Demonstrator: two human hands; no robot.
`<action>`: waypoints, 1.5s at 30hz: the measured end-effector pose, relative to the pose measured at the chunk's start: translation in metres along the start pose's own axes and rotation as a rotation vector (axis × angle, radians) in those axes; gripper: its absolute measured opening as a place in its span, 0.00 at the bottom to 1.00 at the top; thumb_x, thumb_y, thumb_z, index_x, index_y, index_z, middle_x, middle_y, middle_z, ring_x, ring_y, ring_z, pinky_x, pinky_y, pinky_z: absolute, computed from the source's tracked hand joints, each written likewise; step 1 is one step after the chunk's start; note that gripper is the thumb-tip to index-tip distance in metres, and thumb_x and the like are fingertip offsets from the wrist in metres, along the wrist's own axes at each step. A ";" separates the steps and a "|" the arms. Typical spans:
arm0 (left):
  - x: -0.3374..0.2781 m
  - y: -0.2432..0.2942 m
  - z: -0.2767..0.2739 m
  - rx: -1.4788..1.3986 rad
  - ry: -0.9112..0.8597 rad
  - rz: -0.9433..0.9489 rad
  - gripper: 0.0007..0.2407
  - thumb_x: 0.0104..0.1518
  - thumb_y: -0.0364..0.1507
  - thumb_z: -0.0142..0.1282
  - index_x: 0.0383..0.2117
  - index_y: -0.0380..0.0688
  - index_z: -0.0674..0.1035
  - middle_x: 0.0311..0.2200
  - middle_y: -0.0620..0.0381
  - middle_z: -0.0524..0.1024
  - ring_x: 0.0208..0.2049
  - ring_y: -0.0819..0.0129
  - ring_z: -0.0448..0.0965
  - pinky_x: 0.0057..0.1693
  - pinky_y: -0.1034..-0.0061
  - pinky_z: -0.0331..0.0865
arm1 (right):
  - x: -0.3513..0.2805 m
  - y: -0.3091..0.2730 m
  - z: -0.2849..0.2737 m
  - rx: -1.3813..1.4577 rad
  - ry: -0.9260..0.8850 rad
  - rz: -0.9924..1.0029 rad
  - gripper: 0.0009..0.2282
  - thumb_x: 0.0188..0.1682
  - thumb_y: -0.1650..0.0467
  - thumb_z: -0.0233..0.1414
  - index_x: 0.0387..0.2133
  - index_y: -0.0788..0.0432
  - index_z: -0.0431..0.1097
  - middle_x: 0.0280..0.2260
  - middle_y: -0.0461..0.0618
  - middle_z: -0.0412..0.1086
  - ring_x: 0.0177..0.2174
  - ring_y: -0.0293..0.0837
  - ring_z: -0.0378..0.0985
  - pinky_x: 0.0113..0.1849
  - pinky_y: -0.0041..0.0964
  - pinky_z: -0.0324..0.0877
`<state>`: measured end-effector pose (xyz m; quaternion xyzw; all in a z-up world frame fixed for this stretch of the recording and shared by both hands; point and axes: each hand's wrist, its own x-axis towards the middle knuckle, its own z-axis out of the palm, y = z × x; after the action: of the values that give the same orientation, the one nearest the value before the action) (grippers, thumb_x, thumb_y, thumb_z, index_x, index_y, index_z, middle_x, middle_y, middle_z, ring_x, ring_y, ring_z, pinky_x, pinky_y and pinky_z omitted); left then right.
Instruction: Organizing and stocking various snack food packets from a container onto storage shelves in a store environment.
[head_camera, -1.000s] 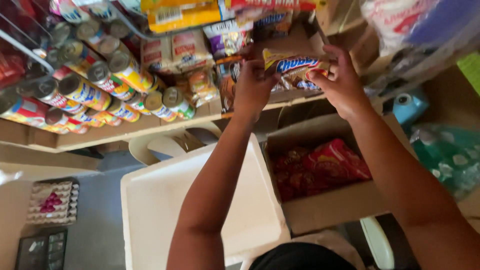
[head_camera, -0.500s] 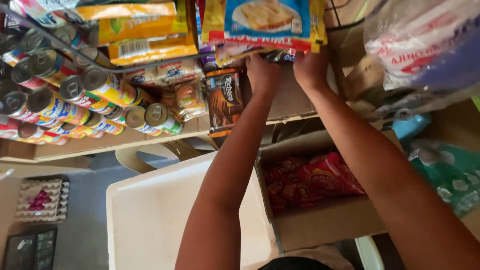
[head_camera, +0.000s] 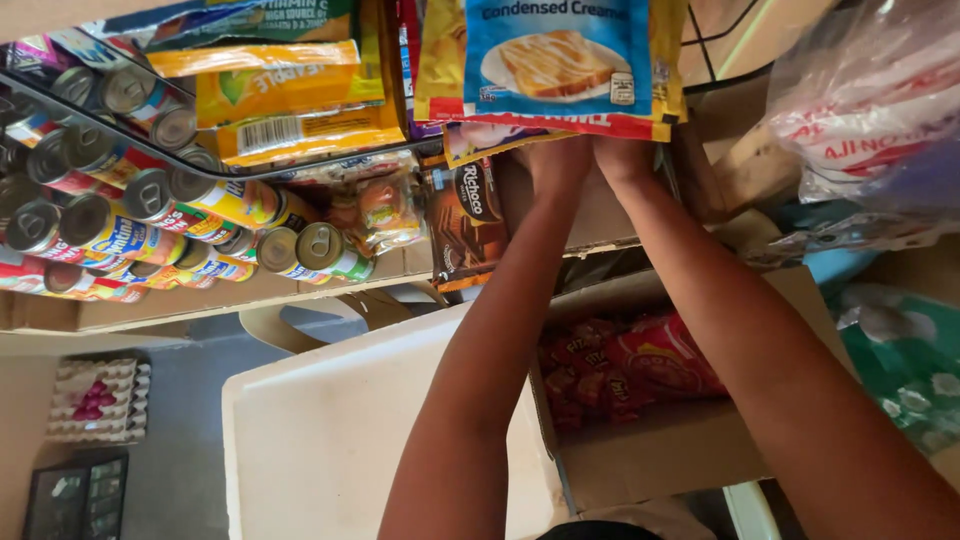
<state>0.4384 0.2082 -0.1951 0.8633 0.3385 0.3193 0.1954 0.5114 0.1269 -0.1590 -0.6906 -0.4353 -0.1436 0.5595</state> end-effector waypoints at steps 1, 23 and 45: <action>-0.001 0.016 -0.019 0.000 0.004 0.002 0.12 0.63 0.34 0.48 0.43 0.43 0.82 0.44 0.41 0.81 0.49 0.45 0.80 0.56 0.51 0.69 | 0.003 -0.009 -0.002 0.001 0.002 -0.003 0.16 0.54 0.67 0.62 0.51 0.61 0.69 0.48 0.61 0.74 0.50 0.61 0.77 0.51 0.49 0.72; -0.009 0.031 -0.013 0.400 -0.059 0.007 0.08 0.56 0.32 0.54 0.34 0.52 0.86 0.35 0.53 0.84 0.37 0.55 0.84 0.40 0.58 0.74 | -0.011 -0.041 -0.015 0.411 -0.023 0.371 0.16 0.50 0.69 0.59 0.51 0.60 0.70 0.49 0.53 0.74 0.49 0.45 0.75 0.52 0.43 0.72; -0.138 0.096 -0.184 -1.025 -0.402 -0.278 0.10 0.62 0.18 0.50 0.48 0.31 0.78 0.41 0.44 0.83 0.42 0.57 0.78 0.51 0.66 0.73 | -0.079 -0.136 -0.138 0.084 -0.548 0.524 0.09 0.66 0.68 0.51 0.44 0.64 0.71 0.37 0.52 0.74 0.36 0.41 0.76 0.38 0.41 0.71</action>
<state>0.2785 0.0656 -0.0675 0.6491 0.2069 0.2433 0.6904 0.4020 -0.0328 -0.0793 -0.7677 -0.3830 0.2122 0.4679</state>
